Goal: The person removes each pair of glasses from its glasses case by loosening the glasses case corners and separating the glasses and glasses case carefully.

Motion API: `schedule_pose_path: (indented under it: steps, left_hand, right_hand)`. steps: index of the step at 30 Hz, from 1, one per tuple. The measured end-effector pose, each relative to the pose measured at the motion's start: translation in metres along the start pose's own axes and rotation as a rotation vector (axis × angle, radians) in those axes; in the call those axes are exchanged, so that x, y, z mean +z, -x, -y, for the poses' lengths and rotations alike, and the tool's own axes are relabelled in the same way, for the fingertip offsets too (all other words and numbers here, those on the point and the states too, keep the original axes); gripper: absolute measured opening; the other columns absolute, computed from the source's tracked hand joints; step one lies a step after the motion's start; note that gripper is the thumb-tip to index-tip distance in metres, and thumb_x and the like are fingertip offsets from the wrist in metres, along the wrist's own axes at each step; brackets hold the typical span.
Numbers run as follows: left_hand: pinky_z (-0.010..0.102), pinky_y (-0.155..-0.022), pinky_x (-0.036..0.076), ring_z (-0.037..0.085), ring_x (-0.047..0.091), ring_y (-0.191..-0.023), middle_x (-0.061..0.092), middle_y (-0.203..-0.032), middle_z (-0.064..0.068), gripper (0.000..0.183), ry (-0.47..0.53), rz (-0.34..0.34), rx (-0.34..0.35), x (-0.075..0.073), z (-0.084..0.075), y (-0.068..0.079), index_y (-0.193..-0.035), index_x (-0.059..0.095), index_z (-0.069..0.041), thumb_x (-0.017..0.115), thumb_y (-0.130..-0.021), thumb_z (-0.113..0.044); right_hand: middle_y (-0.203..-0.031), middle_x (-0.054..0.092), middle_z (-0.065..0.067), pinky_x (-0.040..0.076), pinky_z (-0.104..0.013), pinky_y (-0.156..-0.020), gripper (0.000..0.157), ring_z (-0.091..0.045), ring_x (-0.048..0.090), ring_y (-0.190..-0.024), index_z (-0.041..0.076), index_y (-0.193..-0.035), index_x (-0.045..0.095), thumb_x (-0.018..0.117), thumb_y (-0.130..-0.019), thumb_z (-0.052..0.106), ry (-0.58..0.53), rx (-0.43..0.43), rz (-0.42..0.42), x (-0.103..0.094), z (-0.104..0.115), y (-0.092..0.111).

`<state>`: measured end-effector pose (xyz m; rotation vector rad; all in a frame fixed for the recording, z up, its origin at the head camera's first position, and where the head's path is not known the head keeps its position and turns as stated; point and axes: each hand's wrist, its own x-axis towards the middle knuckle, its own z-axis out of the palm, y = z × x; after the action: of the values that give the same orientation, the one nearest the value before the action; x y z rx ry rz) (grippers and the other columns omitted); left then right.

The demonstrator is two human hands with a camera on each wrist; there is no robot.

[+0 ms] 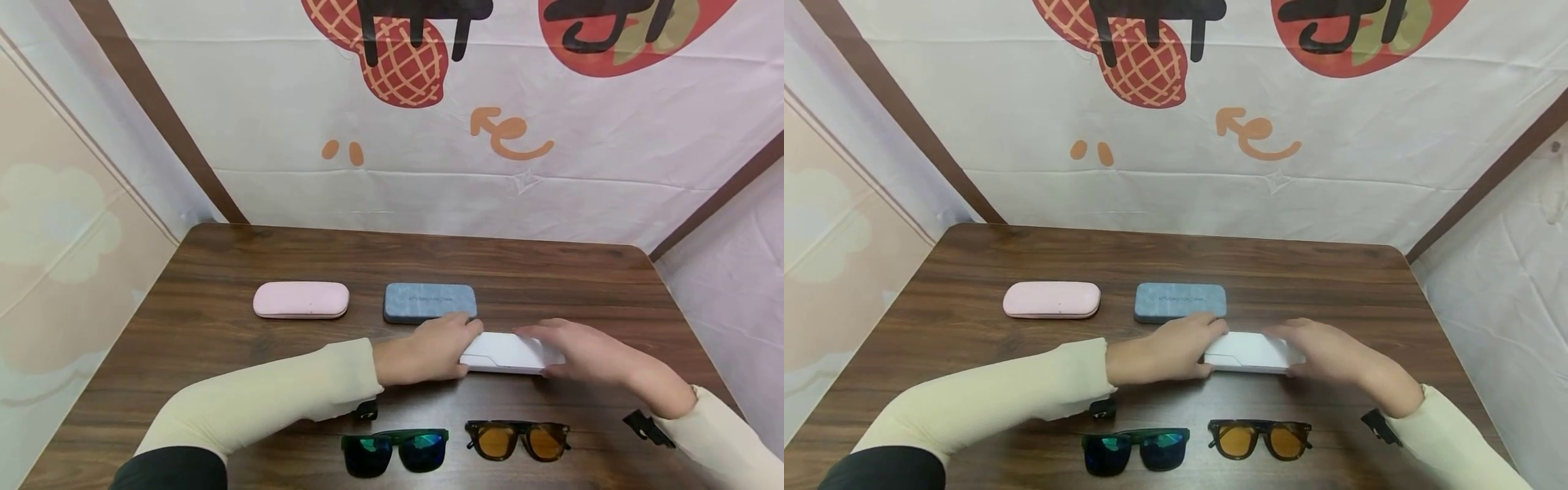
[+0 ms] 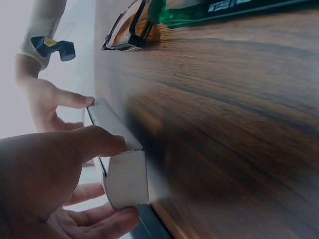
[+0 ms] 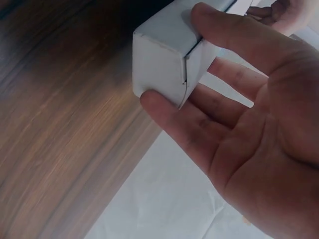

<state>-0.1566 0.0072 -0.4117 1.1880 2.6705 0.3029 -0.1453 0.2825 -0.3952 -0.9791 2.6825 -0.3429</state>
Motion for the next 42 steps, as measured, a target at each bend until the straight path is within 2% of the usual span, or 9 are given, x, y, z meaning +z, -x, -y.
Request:
schedule_pose_path:
  steps: [11, 16, 28, 34, 42]
  left_hand:
    - [0.029, -0.08, 0.053, 0.014, 0.059, -0.105, 0.062, -0.118, 0.004, 0.051, 0.048, 0.002, -0.029, 0.001, 0.021, 0.027, -0.133, 0.059, -0.013, 0.08, -0.088, -0.029]
    - [0.031, -0.083, 0.053, 0.016, 0.059, -0.104, 0.061, -0.115, 0.005, 0.051, 0.07, -0.018, -0.019, 0.0, 0.029, 0.037, -0.13, 0.06, -0.011, 0.082, -0.087, -0.026]
    - [0.035, -0.087, 0.052, 0.02, 0.058, -0.106, 0.061, -0.114, 0.008, 0.053, 0.115, -0.024, -0.021, 0.002, 0.045, 0.056, -0.13, 0.059, -0.009, 0.083, -0.085, -0.024]
    - [0.037, -0.09, 0.052, 0.02, 0.057, -0.11, 0.06, -0.115, 0.007, 0.053, 0.117, -0.046, -0.019, 0.004, 0.051, 0.064, -0.13, 0.059, -0.009, 0.083, -0.085, -0.024]
    - [0.038, -0.093, 0.051, 0.02, 0.058, -0.109, 0.061, -0.115, 0.007, 0.052, 0.138, -0.073, -0.012, 0.006, 0.063, 0.075, -0.129, 0.059, -0.009, 0.082, -0.085, -0.024]
  right_hand:
    - [-0.134, 0.061, -0.019, 0.055, -0.048, -0.085, 0.067, -0.034, 0.062, -0.115, 0.014, -0.144, 0.058, 0.085, -0.084, 0.02, -0.002, -0.013, 0.046, 0.003, 0.021, -0.019]
    - [-0.135, 0.061, -0.019, 0.054, -0.051, -0.088, 0.067, -0.037, 0.061, -0.118, 0.011, -0.145, 0.057, 0.085, -0.084, 0.02, 0.001, -0.052, 0.052, 0.006, 0.026, -0.028]
    - [-0.133, 0.062, -0.014, 0.056, -0.043, -0.084, 0.068, -0.027, 0.064, -0.11, 0.011, -0.145, 0.055, 0.085, -0.085, 0.019, 0.007, -0.095, 0.065, 0.014, 0.038, -0.047]
    - [-0.134, 0.062, -0.015, 0.055, -0.047, -0.088, 0.068, -0.03, 0.063, -0.116, 0.011, -0.146, 0.055, 0.085, -0.085, 0.021, 0.007, -0.093, 0.073, 0.016, 0.043, -0.053]
    - [-0.133, 0.062, -0.015, 0.054, -0.045, -0.091, 0.068, -0.029, 0.062, -0.117, 0.01, -0.146, 0.055, 0.084, -0.086, 0.023, 0.006, -0.129, 0.064, 0.019, 0.049, -0.063]
